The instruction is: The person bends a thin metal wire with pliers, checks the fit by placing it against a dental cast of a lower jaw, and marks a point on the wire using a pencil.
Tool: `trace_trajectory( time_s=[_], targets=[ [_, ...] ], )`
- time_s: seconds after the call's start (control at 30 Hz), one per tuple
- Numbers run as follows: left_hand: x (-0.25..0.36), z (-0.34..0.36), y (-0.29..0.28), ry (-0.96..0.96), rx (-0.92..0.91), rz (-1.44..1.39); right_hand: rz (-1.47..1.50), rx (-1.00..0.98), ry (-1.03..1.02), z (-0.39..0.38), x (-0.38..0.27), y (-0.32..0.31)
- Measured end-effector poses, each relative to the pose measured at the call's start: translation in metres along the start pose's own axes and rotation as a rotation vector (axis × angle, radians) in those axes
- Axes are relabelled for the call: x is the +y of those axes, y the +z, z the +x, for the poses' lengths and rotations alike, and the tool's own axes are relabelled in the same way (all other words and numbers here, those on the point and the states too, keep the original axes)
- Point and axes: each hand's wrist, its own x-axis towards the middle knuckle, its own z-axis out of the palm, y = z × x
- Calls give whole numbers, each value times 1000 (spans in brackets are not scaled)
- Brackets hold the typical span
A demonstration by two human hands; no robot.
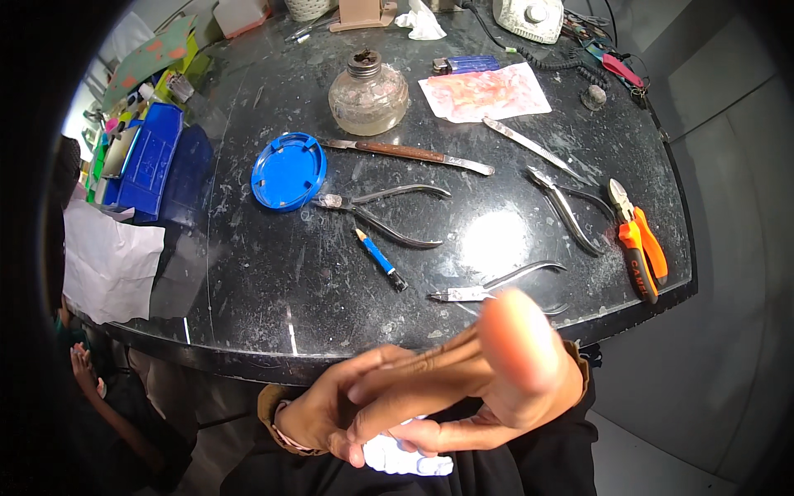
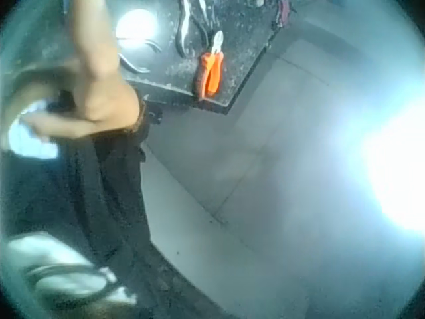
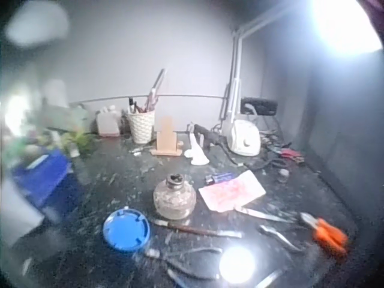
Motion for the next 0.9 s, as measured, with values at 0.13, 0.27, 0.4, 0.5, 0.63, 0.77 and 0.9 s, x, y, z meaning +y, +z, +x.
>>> trace_trajectory(
  time_s=[0.13,0.27,0.4,0.5,0.63,0.77,0.9],
  targets=[
    [-7,2,-2,-16,-139,51,-113,-127,19,8,-2,-15],
    [-10,12,10,352,52,-24,-194,240,-9,2,-6,-15],
    [-6,13,19,517,194,-89,-444,323,-35,-6,-10,-13],
    [-6,16,24,553,196,-29,-544,276,-8,-7,-14,-5],
    [-6,15,23,632,224,24,-528,260,15,-2,-8,-2],
    [-5,15,24,633,249,8,-511,246,-58,0,-4,-5],
    [-6,15,25,662,292,56,-414,236,-35,2,-3,-3]
  ],
)
